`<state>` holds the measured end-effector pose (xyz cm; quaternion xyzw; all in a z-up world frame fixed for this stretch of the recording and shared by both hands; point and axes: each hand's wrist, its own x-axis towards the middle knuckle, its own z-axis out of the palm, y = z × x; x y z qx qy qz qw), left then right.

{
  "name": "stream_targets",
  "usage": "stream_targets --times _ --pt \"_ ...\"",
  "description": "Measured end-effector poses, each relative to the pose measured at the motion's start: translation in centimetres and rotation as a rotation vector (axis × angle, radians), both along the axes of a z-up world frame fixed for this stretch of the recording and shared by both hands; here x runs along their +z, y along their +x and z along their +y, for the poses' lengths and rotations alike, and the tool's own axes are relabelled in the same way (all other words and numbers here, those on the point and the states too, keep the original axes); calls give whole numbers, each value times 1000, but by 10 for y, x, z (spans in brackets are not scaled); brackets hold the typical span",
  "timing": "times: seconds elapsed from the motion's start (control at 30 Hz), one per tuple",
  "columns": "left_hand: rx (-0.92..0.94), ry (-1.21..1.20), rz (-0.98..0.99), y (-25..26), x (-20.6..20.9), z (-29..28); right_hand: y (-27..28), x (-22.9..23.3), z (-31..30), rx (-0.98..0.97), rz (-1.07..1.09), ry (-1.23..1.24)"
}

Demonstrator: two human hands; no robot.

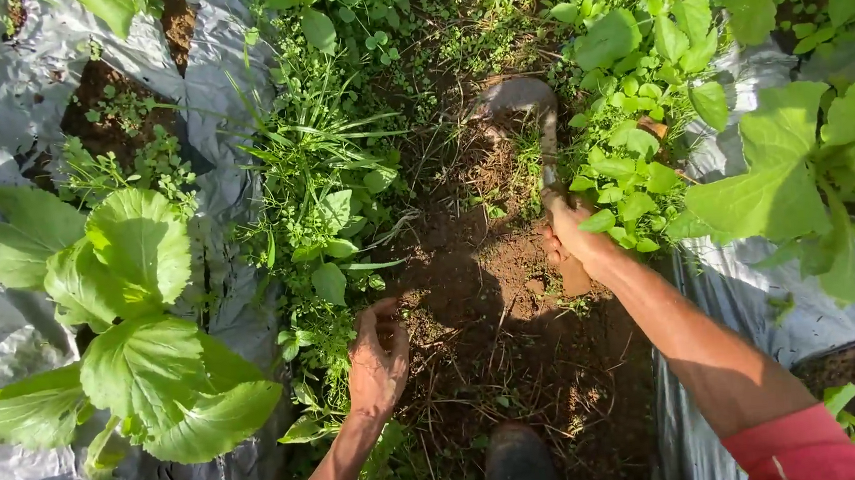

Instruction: The person uses a sickle to cut weeds and grass growing between rows of leafy green plants in a garden bed covered with plastic mulch. They then pull the cut weeds by hand and toss them aside, occasionally adjusting the plastic sheeting around the plants.

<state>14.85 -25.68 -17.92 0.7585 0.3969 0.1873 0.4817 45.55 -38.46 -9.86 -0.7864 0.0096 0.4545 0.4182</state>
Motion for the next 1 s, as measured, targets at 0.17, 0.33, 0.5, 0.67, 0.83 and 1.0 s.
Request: stream_targets --times 0.17,0.33,0.5,0.67,0.83,1.0 --pt "16 -317 63 -5 13 4 -17 -11 -20 79 22 -86" --pt "232 -796 -333 1 17 1 -61 40 -57 48 108 -152" --pt "-116 -33 89 5 44 -8 -39 19 -11 -136 -11 10" --pt "-91 -21 64 3 39 1 -48 -15 -12 -100 123 83" --pt "-62 77 20 4 31 4 -105 -21 -71 -37 183 60" --pt "-211 182 66 52 56 -5 -67 -15 -2 -191 43 183"
